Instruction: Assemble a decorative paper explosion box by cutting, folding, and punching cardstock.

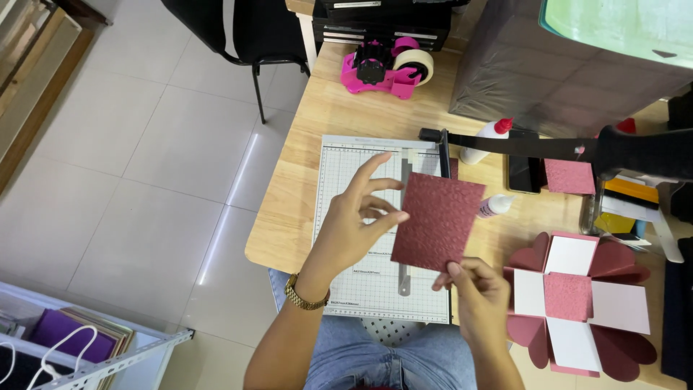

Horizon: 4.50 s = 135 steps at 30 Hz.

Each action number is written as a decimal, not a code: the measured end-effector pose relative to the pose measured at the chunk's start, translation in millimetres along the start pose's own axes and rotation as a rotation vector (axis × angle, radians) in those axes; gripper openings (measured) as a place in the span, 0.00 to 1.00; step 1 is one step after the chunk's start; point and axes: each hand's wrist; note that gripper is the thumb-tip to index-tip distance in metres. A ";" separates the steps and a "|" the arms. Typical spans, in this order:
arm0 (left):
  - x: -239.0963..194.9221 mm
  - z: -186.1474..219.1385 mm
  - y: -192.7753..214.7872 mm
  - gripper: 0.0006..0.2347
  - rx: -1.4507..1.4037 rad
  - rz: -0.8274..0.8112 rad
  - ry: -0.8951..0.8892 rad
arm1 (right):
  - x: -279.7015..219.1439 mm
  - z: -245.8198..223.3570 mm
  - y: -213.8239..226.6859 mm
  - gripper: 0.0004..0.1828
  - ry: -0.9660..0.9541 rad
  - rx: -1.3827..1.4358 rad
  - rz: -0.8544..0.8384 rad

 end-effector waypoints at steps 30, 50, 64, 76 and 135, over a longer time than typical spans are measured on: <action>126.3 -278.2 -42.4 0.21 1.016 -0.103 -0.286 | 30.3 50.5 66.7 0.09 -0.235 -0.336 0.389; 136.1 -266.5 -42.6 0.24 1.118 -0.141 -0.169 | 37.3 42.6 65.5 0.09 -0.271 -0.322 0.411; 135.3 -266.9 -43.1 0.23 1.153 -0.123 -0.191 | 36.5 41.6 64.1 0.09 -0.278 -0.298 0.389; 135.0 -267.6 -43.5 0.23 1.136 -0.119 -0.180 | 36.2 39.0 64.4 0.10 -0.254 -0.316 0.371; 136.4 -260.9 -31.8 0.32 1.073 -0.087 -0.193 | 31.9 38.4 67.0 0.09 -0.252 -0.297 0.361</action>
Point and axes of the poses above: each hand's wrist, its own x-axis towards the middle knuckle, its own y-axis out of the back of the hand, z = x × y, and after that the axes turned 13 degrees about -x, right-handed
